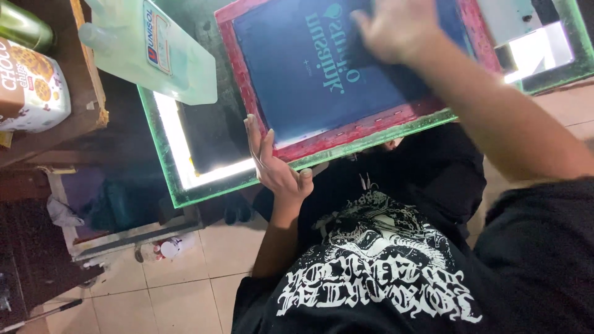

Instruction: Cleaning a screen printing frame by wiping it thoroughly with a cloth.

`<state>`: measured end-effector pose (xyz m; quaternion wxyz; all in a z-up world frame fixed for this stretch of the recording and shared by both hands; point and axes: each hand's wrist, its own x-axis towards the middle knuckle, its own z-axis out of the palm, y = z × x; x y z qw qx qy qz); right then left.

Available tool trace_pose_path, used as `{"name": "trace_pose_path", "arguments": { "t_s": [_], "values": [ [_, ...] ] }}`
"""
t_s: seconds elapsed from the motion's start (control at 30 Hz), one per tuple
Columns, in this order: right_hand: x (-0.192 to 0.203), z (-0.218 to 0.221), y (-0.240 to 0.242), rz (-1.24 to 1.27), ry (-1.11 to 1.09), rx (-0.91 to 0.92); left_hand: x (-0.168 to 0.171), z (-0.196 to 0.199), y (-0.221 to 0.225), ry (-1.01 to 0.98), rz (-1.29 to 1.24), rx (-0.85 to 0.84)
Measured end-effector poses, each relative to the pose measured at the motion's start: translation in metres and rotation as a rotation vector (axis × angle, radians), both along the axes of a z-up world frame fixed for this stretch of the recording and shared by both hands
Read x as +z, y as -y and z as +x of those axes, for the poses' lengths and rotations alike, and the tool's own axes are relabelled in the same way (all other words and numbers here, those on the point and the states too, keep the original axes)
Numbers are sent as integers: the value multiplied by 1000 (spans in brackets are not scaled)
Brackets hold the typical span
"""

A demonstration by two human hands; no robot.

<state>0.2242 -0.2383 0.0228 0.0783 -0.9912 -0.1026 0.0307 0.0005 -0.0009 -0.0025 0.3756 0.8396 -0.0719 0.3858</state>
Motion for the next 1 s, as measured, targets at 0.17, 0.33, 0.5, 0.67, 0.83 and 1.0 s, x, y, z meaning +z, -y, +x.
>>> {"name": "trace_pose_path", "arguments": {
  "t_s": [0.17,0.33,0.5,0.67,0.83,1.0],
  "values": [
    [3,-12,-119,30,48,255,1,0,1,-4,-18,-16],
    [5,1,-189,89,96,421,4,0,0,11,9,-13],
    [-1,-25,-177,134,175,485,3,-1,-1,6,-15,-31],
    [8,-16,-189,64,37,445,2,-1,-4,-18,-26,-53],
    [6,-26,-187,79,34,401,-3,0,-2,-6,-23,-8],
    [4,-38,-176,50,32,403,0,-3,-4,-34,3,-22]
  ]
}}
